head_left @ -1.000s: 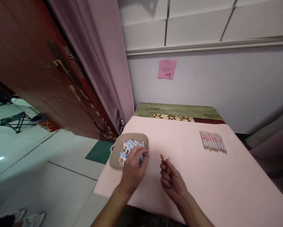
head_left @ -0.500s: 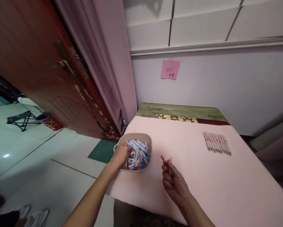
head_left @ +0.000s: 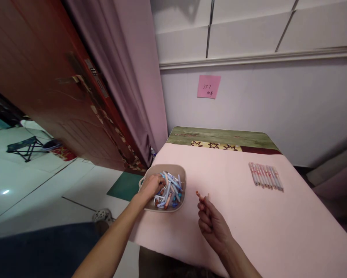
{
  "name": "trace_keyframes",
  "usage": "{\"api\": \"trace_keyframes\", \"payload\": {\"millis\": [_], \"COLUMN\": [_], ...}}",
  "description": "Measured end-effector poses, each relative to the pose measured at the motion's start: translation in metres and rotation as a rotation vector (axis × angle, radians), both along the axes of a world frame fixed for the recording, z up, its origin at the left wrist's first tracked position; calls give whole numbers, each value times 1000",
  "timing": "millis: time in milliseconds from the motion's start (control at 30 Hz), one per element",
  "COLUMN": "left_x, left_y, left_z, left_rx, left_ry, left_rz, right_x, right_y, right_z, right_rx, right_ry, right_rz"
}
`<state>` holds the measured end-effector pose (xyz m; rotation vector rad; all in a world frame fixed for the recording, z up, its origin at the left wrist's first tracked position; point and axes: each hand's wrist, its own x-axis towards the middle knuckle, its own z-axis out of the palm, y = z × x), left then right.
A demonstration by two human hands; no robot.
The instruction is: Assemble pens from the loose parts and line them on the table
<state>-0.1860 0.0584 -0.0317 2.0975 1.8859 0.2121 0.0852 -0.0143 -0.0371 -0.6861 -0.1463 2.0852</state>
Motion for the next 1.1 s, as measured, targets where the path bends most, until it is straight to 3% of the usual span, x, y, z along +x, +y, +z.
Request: {"api": "trace_keyframes", "payload": {"millis": [100, 367, 533, 800, 1100], "left_x": [0, 6, 17, 29, 33], "left_y": [2, 0, -3, -1, 2], "left_z": [-4, 0, 6, -5, -2], "left_rx": [4, 4, -42, -126, -135], "left_ry": [41, 132, 164, 218, 224], "left_rz": [-59, -22, 63, 286, 304], "right_x": [1, 3, 4, 3, 5], "right_y": [0, 1, 1, 2, 1], "right_z": [0, 2, 4, 2, 3], "right_rx": [-1, 3, 2, 10, 6], "right_ry": [5, 0, -16, -35, -32], "right_rz": [-4, -14, -20, -9, -16]}}
